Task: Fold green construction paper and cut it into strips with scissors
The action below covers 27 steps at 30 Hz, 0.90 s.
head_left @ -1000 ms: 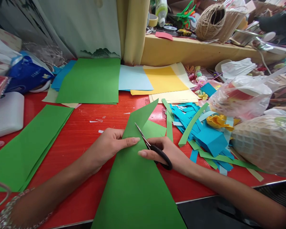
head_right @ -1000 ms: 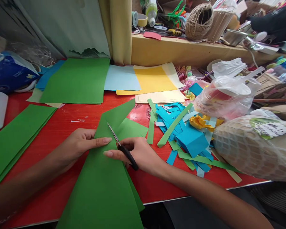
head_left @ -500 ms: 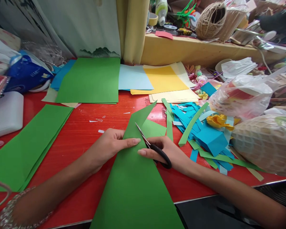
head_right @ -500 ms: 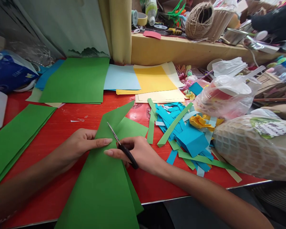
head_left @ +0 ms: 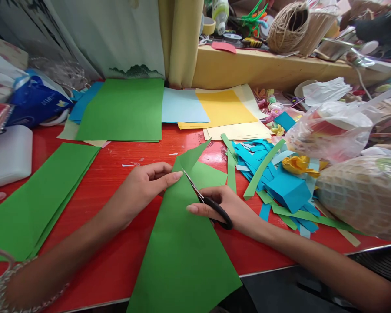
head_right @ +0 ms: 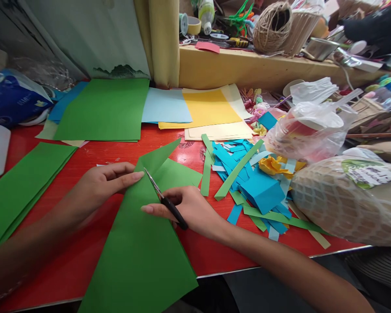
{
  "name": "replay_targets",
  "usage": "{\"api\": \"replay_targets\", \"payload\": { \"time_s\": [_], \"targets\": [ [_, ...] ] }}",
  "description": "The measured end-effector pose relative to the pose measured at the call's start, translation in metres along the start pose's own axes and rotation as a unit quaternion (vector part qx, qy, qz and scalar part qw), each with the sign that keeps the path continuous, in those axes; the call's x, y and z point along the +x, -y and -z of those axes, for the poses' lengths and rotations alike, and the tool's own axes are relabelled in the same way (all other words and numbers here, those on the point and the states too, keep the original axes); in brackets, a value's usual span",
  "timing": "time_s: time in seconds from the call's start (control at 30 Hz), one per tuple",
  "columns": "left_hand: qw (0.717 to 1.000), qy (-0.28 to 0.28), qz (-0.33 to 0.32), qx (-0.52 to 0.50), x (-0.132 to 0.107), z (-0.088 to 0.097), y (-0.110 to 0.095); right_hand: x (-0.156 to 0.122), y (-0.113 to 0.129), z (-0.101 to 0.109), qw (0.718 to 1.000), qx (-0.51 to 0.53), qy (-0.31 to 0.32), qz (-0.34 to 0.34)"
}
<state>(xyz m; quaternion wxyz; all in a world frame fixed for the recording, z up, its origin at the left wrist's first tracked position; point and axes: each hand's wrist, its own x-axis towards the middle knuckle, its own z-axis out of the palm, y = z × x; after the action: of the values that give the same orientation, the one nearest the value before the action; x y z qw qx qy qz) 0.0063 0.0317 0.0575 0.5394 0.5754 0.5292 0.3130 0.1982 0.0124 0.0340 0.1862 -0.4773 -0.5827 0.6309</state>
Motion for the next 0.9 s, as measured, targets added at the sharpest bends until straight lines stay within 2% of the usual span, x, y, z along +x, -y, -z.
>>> {"api": "replay_targets", "payload": {
  "time_s": [0.9],
  "targets": [
    [0.994, 0.05, 0.063, -0.078, -0.0007, -0.0034, 0.0033, -0.0026, 0.0018, -0.0007, 1.0, 0.016, 0.009, 0.016]
  ]
}}
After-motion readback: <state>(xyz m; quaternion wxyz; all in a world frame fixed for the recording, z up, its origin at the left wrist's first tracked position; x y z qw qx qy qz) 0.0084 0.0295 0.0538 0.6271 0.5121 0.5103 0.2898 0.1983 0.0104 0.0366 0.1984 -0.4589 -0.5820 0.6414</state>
